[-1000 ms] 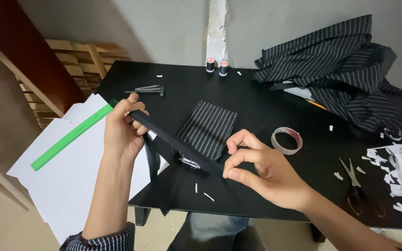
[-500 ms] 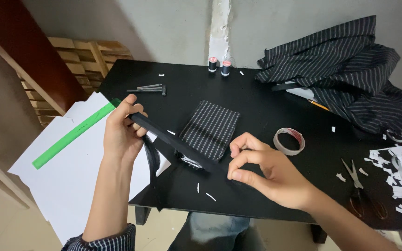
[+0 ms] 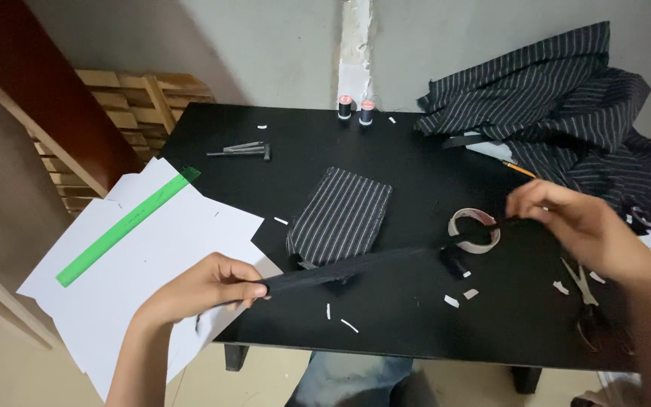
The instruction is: Cutting fabric and using double-sided tape to assemble a small striped pouch
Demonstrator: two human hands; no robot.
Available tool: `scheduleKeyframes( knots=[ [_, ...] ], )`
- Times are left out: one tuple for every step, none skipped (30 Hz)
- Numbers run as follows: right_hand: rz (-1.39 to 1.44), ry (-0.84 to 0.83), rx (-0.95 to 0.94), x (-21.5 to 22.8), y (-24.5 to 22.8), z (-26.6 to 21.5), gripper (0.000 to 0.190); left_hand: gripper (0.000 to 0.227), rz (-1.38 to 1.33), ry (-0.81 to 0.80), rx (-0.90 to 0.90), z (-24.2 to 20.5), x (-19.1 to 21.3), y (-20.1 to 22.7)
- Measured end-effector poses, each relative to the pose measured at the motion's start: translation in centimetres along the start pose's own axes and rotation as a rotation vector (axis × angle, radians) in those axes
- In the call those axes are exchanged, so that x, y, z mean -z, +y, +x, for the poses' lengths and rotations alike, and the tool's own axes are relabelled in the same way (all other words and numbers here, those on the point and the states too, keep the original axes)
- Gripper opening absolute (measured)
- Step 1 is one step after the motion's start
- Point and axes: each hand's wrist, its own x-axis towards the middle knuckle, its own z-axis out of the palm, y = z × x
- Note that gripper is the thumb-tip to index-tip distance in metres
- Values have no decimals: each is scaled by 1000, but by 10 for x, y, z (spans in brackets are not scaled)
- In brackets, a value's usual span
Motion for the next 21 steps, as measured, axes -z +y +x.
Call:
scheduleKeyframes(
  knots=[
    [1, 2, -2, 4, 6, -4, 14, 25, 1, -2, 1, -1, -1, 0],
    [-55, -41, -181, 8, 13, -8, 16, 27, -23, 27, 62, -3, -1, -1],
    [-111, -82, -361, 12, 19, -13, 19, 28, -47, 55, 123, -4, -2, -1],
    [-110, -80, -365, 10, 35, -18, 19, 28, -46, 51, 123, -3, -3, -3],
    [-112, -216, -466, 8, 51, -23, 22, 27, 13, 102, 206, -2, -5, -5],
    [-114, -351, -569, 7, 67, -29, 25, 25, 74, 153, 288, 0, -7, -7],
    [-115, -349, -573, -1, 64, -25, 25, 25, 73, 148, 286, 1, -12, 0],
    [-247, -467, -681, -8, 60, -22, 28, 24, 121, 131, 290, 3, -17, 7],
    [-377, -586, -785, -17, 57, -18, 34, 22, 170, 114, 296, 4, -21, 14],
    [-376, -584, -789, -25, 59, -13, 34, 22, 170, 111, 295, 11, -27, 12],
    [-480, -558, -566, -34, 60, -7, 24, 20, 220, 23, 187, 17, -33, 10],
    [-577, -522, -343, -42, 62, -2, 32, 18, 267, -63, 78, 23, -38, 7],
    [-577, -522, -345, -59, 21, 11, 32, 18, 267, -66, 77, 25, -45, 21],
    [-412, -398, -251, -77, -19, 25, 21, 16, 289, -121, -22, 27, -52, 34],
    [-247, -272, -156, -93, -60, 40, 42, 15, 310, -174, -121, 28, -59, 48],
    [-246, -271, -157, -107, -68, 43, 42, 15, 310, -175, -121, 31, -62, 52],
    [-4, -450, -86, -121, -78, 48, 44, 18, 317, -184, -209, 34, -64, 57],
    [241, -625, -11, -136, -87, 53, 47, 22, 323, -194, -296, 36, -67, 61],
    [239, -624, -9, -137, -92, 53, 47, 22, 326, -193, -297, 36, -62, 59],
    [325, -685, -91, -137, -97, 53, 28, 18, 310, -122, -378, 37, -58, 57],
    [411, -743, -176, -138, -102, 54, 29, 14, 293, -53, -458, 38, -54, 56]
  ],
)
